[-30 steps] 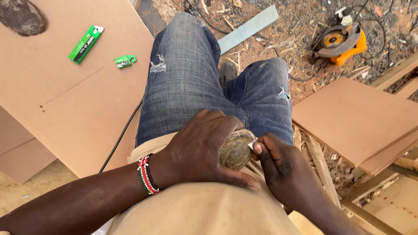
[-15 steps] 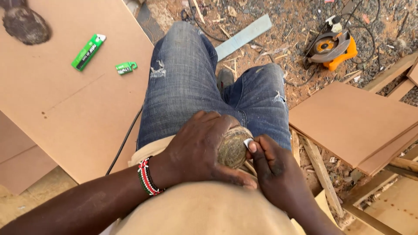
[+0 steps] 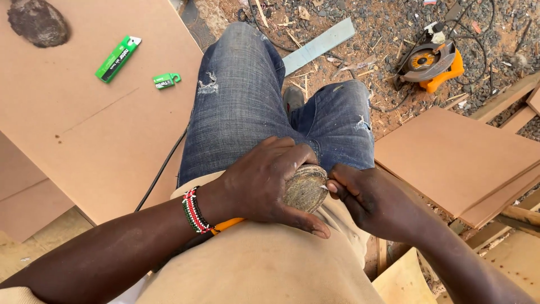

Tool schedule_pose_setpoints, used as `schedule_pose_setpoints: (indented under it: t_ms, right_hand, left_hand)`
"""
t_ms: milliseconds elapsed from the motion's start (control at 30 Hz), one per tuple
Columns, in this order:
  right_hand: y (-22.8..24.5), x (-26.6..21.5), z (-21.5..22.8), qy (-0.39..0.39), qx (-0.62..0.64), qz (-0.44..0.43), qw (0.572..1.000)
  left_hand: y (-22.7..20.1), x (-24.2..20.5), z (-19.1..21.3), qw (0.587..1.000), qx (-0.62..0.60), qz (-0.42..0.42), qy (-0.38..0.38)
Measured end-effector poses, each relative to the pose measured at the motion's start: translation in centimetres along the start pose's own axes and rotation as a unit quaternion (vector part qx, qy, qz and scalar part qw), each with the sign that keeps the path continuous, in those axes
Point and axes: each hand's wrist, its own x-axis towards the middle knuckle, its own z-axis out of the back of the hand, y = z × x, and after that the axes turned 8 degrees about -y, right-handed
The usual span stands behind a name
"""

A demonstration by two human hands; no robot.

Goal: Using a small blade to scrape residue or material off a circular sanding disc while sitting on the ground.

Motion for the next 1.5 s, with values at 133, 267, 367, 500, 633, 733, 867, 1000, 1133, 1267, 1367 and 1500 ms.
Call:
schedule_pose_setpoints:
  t_ms: [133, 267, 367, 500, 633, 733, 867, 1000, 1133, 1267, 1367, 1500]
  right_hand:
    - [1.7, -0.8, -2.4, -0.053, 0.011, -0.064, 0.997]
    - [3.6, -1.2, -3.7, -0.117, 0.074, -0.173, 0.975]
    - [5.2, -1.2, -4.3, -0.122, 0.083, -0.247, 0.958]
    - [5.9, -1.1, -4.8, -0.144, 0.126, -0.294, 0.937]
    - [5.9, -0.7, -4.2, -0.16, 0.145, -0.268, 0.939]
    - [6.4, -0.2, -2.8, -0.131, 0.274, -0.256, 0.918]
    - [6.7, 1.4, -0.8, -0.068, 0.152, -0.249, 0.954]
    - [10.5, 3.4, 2.7, 0.046, -0.015, -0.282, 0.958]
    - [8.8, 3.1, 1.5, 0.017, -0.163, -0.145, 0.976]
    - [9.8, 2.0, 0.4, -0.023, -0.228, -0.137, 0.964]
    - [10.0, 1.7, -0.4, -0.053, -0.215, -0.177, 0.959]
    - [10.5, 1.0, -1.1, -0.09, -0.115, -0.242, 0.959]
  left_hand:
    - [0.2, 0.0, 0.1, 1.0, 0.013, 0.02, -0.015]
    - [-0.1, -0.3, -0.1, 0.995, 0.047, -0.028, -0.078]
    - [-0.9, -0.5, 0.0, 0.993, 0.061, -0.021, -0.096]
    - [-0.5, -0.6, -0.4, 0.991, 0.085, -0.009, -0.104]
    - [0.4, -1.2, 0.3, 0.995, 0.052, 0.022, -0.085]
    - [0.8, -1.4, 1.8, 0.999, -0.01, -0.003, -0.032]
    - [0.4, -3.0, 2.9, 0.997, -0.009, 0.005, 0.075]
    - [0.9, -4.7, 2.2, 0.997, 0.045, -0.048, 0.045]
    - [1.1, -4.4, 1.4, 0.997, 0.071, -0.04, 0.008]
    - [-0.1, -3.5, 1.4, 0.997, 0.081, 0.001, -0.011]
    - [0.0, -3.1, 0.7, 0.994, 0.11, 0.026, 0.006]
    - [0.7, -3.5, -0.6, 0.985, 0.174, -0.018, 0.003]
